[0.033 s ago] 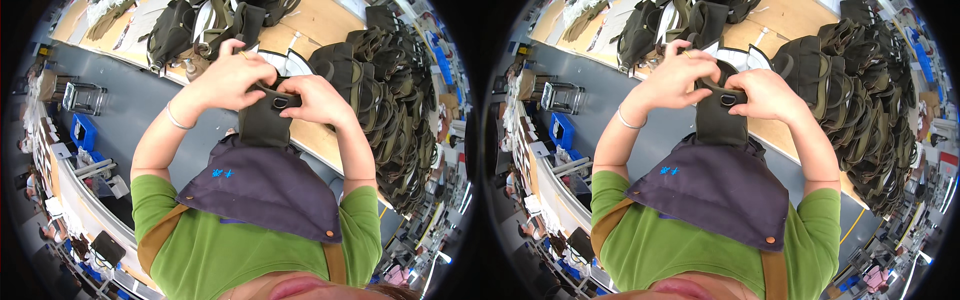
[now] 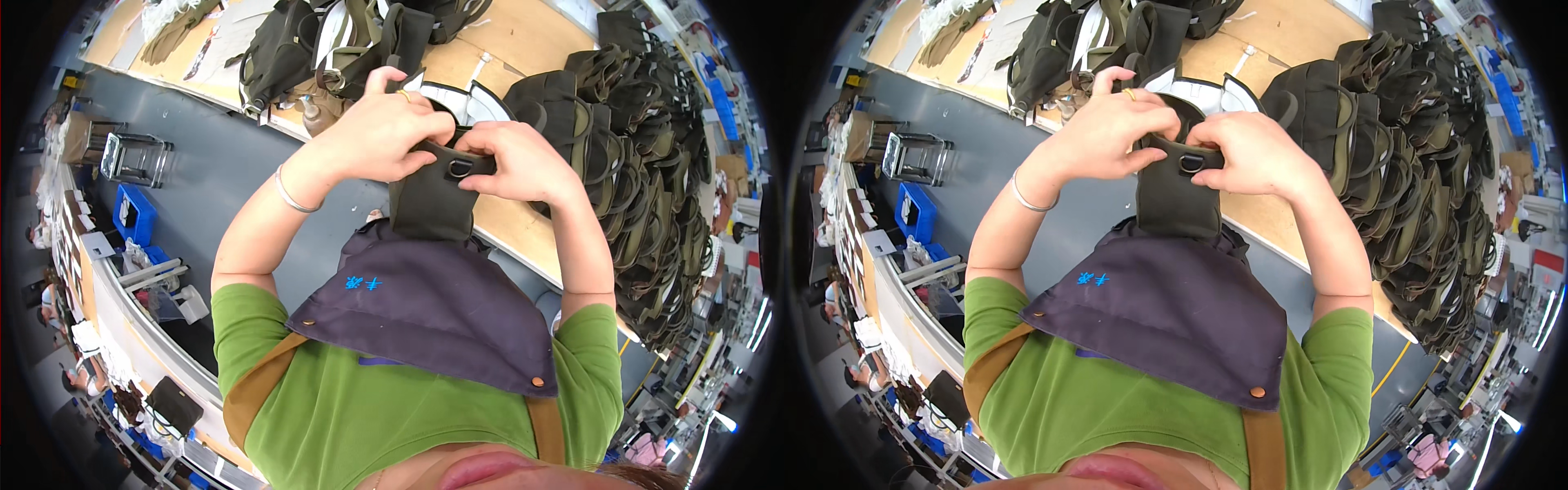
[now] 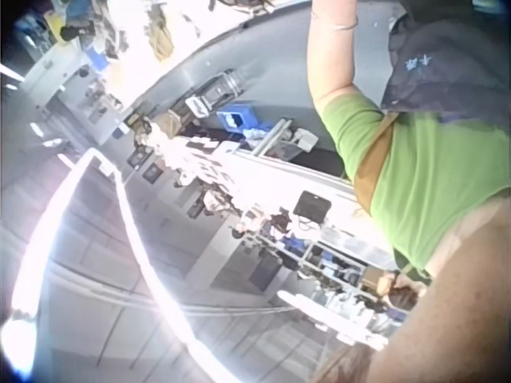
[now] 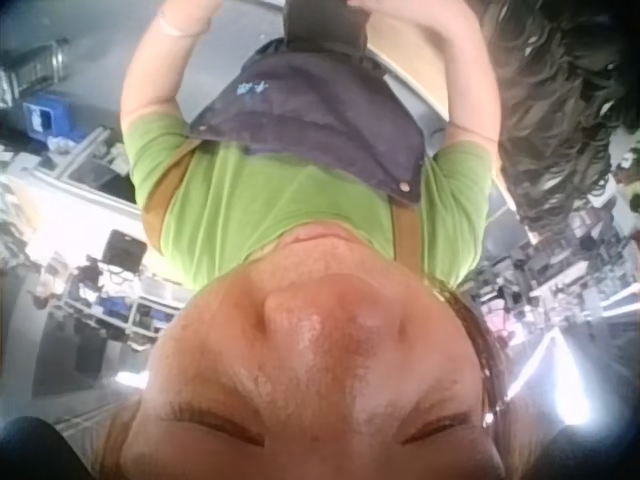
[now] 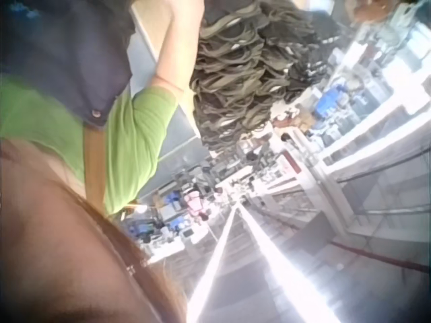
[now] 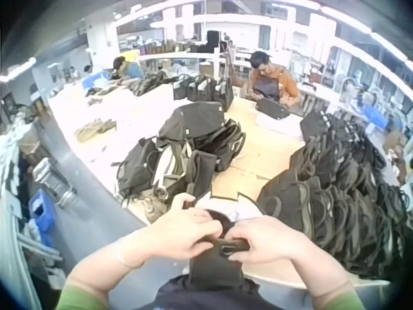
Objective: Checking and attaching hardware components to olive green bags at a production workstation.
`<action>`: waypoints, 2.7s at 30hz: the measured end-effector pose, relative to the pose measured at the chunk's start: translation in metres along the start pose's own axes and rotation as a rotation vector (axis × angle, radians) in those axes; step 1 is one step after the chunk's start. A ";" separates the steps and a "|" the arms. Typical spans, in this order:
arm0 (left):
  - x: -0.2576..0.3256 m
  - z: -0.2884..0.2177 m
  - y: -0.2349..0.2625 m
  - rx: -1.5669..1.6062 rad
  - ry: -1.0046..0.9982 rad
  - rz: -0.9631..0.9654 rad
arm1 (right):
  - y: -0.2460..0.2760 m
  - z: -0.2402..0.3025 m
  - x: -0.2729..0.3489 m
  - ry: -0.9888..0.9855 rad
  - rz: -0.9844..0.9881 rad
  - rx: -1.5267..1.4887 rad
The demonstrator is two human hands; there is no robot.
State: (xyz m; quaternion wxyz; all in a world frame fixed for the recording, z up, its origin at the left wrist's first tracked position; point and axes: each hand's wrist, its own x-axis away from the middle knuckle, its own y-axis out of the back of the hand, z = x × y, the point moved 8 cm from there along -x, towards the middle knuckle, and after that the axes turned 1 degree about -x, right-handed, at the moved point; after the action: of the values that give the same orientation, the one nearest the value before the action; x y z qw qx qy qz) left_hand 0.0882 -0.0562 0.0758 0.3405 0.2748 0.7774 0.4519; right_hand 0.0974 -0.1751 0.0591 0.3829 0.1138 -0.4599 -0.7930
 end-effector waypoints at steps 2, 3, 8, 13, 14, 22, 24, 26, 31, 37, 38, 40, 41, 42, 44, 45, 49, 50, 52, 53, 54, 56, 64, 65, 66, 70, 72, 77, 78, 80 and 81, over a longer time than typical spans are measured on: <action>-0.002 -0.002 -0.005 0.010 0.005 0.044 | 0.005 -0.003 0.003 0.030 0.023 0.005; -0.004 -0.003 -0.004 0.017 -0.002 0.037 | 0.006 -0.007 0.003 0.044 0.039 -0.051; -0.005 0.001 -0.008 0.069 0.018 0.031 | 0.007 -0.015 -0.001 0.047 0.115 -0.144; -0.003 0.003 -0.005 0.044 0.036 0.002 | 0.005 -0.017 -0.002 0.129 0.086 -0.112; -0.001 0.004 -0.007 0.046 0.042 -0.004 | 0.004 -0.017 -0.002 0.156 0.067 -0.122; 0.009 0.011 -0.010 0.018 0.081 -0.113 | 0.004 -0.015 -0.002 0.150 0.030 -0.104; 0.010 0.013 -0.013 0.033 0.110 -0.101 | 0.000 -0.016 0.000 0.164 -0.005 -0.105; 0.012 0.015 -0.012 0.049 0.131 -0.079 | 0.002 -0.012 0.003 0.218 -0.080 -0.125; 0.014 0.019 -0.008 0.059 0.141 -0.063 | 0.006 -0.010 0.004 0.167 -0.111 -0.154; 0.014 0.018 -0.007 0.165 0.169 0.010 | -0.003 -0.024 0.000 0.096 0.000 -0.221; 0.014 0.019 -0.005 0.211 0.177 0.013 | 0.001 -0.021 0.000 0.097 -0.016 -0.202; 0.012 0.019 -0.004 0.183 0.152 0.045 | 0.005 -0.013 0.000 0.107 -0.077 -0.221; 0.011 0.019 -0.004 0.170 0.140 0.060 | 0.006 -0.007 0.001 0.114 -0.121 -0.259; 0.010 0.020 -0.005 0.178 0.142 0.080 | 0.007 -0.002 0.000 0.122 -0.166 -0.297; 0.008 0.023 -0.009 0.193 0.149 0.122 | 0.002 0.004 -0.004 0.033 -0.144 -0.163; 0.007 0.024 -0.010 0.189 0.139 0.137 | 0.001 0.004 -0.006 -0.011 -0.133 -0.096; 0.006 0.024 -0.011 0.230 0.102 0.138 | -0.011 -0.013 -0.006 -0.019 -0.171 -0.319; 0.007 0.025 -0.011 0.253 0.099 0.124 | -0.011 -0.015 -0.006 -0.042 -0.160 -0.350; 0.007 0.028 -0.010 0.249 0.113 0.111 | -0.010 -0.018 -0.003 -0.088 -0.138 -0.414; 0.007 0.029 -0.009 0.247 0.119 0.106 | -0.010 -0.017 -0.002 -0.079 -0.135 -0.399; 0.005 0.028 -0.012 0.228 0.124 0.172 | -0.010 -0.016 -0.001 -0.070 -0.132 -0.383; 0.002 0.032 -0.019 0.239 0.136 0.276 | -0.008 -0.009 0.000 -0.018 -0.131 -0.308; -0.009 0.024 -0.023 0.249 0.021 0.274 | -0.005 0.003 0.003 -0.103 -0.224 -0.111; -0.010 0.022 -0.023 0.255 0.010 0.265 | -0.005 0.004 0.003 -0.117 -0.250 -0.123; -0.011 0.020 -0.024 0.262 0.000 0.256 | -0.012 -0.003 0.001 -0.121 -0.276 -0.218; -0.011 0.026 -0.021 0.267 0.037 0.224 | -0.017 -0.012 0.003 -0.146 -0.262 -0.304; -0.011 0.029 -0.015 0.232 0.024 0.126 | -0.015 -0.011 0.002 -0.126 -0.253 -0.309; -0.014 0.036 -0.022 0.228 0.058 0.284 | -0.017 -0.010 0.001 -0.142 -0.247 -0.312; -0.014 0.037 -0.022 0.217 0.049 0.272 | -0.017 -0.008 -0.001 -0.139 -0.257 -0.330; -0.014 0.034 -0.021 0.226 0.042 0.270 | -0.028 -0.016 -0.005 -0.198 -0.231 -0.419; -0.014 0.032 -0.020 0.231 0.038 0.269 | -0.032 -0.020 -0.006 -0.227 -0.218 -0.464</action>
State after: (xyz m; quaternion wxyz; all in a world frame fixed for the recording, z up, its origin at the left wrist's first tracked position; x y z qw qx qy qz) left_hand 0.1197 -0.0590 0.0501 0.2282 0.4049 0.7867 0.4063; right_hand 0.0959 -0.1741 0.0209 0.2573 -0.0177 -0.2912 -0.9212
